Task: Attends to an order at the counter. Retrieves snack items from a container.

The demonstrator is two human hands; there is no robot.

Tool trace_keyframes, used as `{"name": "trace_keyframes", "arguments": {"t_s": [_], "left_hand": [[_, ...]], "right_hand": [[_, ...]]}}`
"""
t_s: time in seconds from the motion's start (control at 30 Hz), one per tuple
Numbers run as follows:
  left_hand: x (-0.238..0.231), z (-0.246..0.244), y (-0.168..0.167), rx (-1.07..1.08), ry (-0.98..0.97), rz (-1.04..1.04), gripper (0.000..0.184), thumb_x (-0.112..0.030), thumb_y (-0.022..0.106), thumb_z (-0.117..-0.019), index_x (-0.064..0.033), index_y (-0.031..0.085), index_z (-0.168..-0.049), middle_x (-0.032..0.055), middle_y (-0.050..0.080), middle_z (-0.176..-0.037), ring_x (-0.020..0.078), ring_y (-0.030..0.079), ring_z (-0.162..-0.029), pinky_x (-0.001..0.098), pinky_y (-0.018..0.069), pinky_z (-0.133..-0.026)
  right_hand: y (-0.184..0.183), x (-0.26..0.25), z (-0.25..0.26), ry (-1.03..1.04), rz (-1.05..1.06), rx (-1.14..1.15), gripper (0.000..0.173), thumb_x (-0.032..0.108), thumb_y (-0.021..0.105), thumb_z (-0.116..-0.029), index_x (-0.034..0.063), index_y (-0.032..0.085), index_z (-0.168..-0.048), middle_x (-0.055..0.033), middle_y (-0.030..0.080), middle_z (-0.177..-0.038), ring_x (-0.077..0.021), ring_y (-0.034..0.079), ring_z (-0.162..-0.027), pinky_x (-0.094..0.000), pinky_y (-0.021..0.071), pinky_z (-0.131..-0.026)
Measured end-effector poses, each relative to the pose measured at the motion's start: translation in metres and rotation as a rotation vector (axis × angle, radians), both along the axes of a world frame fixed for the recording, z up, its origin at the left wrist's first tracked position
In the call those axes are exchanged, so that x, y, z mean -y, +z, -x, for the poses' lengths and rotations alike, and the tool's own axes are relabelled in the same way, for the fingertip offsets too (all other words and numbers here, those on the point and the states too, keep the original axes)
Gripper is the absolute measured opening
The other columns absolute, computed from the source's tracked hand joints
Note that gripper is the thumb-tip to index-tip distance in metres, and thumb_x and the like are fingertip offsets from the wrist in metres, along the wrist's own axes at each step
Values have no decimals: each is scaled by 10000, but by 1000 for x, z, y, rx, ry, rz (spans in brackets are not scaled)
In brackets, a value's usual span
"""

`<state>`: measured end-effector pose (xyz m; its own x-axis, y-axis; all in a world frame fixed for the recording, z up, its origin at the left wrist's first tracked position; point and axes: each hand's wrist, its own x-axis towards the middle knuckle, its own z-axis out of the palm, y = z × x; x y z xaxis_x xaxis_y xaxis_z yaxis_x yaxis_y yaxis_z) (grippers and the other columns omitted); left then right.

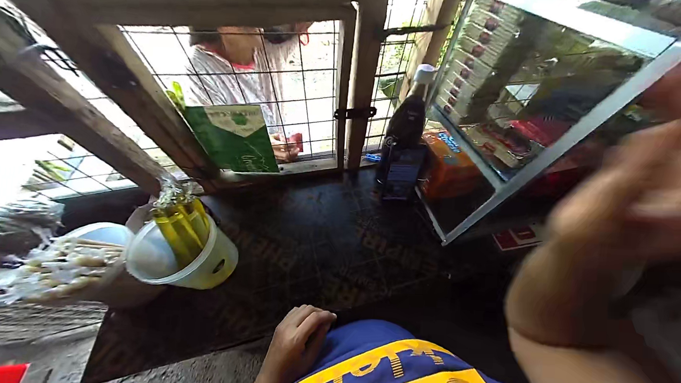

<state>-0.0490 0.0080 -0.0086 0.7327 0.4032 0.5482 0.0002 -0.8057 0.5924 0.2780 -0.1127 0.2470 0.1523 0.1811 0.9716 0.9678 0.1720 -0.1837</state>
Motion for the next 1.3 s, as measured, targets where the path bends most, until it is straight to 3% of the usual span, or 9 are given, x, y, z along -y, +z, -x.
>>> {"name": "trace_keyframes", "arguments": {"t_s": [0.1, 0.17, 0.27, 0.33, 0.43, 0.6, 0.8, 1.13, 1.3], "left_hand": [[-7, -2, 17, 12, 11, -40, 174, -212, 565, -1030, -156, 725, -1070, -6, 733, -992, 86, 677, -931, 238, 548, -843], [-16, -5, 36, 17, -18, -26, 165, -202, 574, -1034, -156, 724, -1087, -1, 721, -1027, 87, 670, -965, 248, 554, -861], [-38, -24, 70, 19, -40, -42, 168, -188, 575, -1032, -144, 729, -1081, 19, 718, -1079, 110, 664, -1041, 291, 558, -922], [-55, -47, 94, 23, -37, -112, 179, -186, 577, -1030, -121, 738, -1070, 50, 724, -1098, 150, 662, -1071, 337, 544, -948], [-79, -92, 129, 13, 10, -274, 196, -184, 607, -994, -93, 773, -1044, 83, 730, -1108, 215, 668, -1080, 406, 535, -952], [-119, -183, 185, -145, 183, -432, 204, -113, 608, -994, -5, 733, -1114, 182, 687, -1188, 352, 663, -1115, 484, 552, -945], [-168, -264, 214, -430, 128, -667, 265, 41, 511, -999, 30, 662, -1217, 225, 626, -1200, 408, 628, -1123, 513, 544, -913], [-203, -295, 230, -557, -31, -949, 163, 26, 506, -1000, 58, 655, -1059, 232, 640, -1187, 415, 651, -1071, 549, 525, -861], [-204, -294, 250, -312, -6, -844, 299, -99, 544, -1002, -46, 712, -1243, 139, 727, -1190, 300, 688, -1105, 459, 522, -969]], "right_hand": [[-74, -86, 31, 243, 342, -96, 182, 89, 588, -996, -22, 699, -1089, -162, 706, -1206, -182, 697, -1097, -320, 594, -907], [-120, -136, 27, 313, 621, -425, 281, 102, 612, -991, -18, 650, -1242, -202, 584, -1405, -204, 699, -1097, -326, 620, -843], [-153, -185, 19, 262, 806, -757, 502, 156, 659, -968, 44, 539, -1443, -243, 163, -1677, -385, 495, -1361, -493, 527, -991], [-161, -204, 16, 178, 770, -789, 592, 158, 659, -963, 21, 468, -1505, -287, 108, -1676, -429, 416, -1426, -506, 463, -1091], [-157, -221, 12, 115, 735, -861, 654, 155, 624, -981, -18, 366, -1556, -294, 130, -1662, -372, 567, -1231, -438, 528, -955], [-155, -235, 8, 144, 635, -924, 588, 35, 564, -960, -62, 405, -1518, -289, 311, -1592, -369, 487, -1369, -428, 473, -1088], [-168, -240, 2, 179, 477, -839, 531, -31, 512, -935, -44, 490, -1465, -286, 389, -1526, -346, 526, -1314, -410, 506, -1039], [-161, -240, 2, 240, 392, -743, 641, -18, 571, -865, -74, 436, -1489, -296, 322, -1567, -361, 482, -1383, -418, 518, -1065], [-132, -214, 6, 122, 656, -615, 649, 165, 605, -956, 40, 390, -1555, -312, 494, -1462, -451, 578, -1257, -601, 504, -1003]]}}
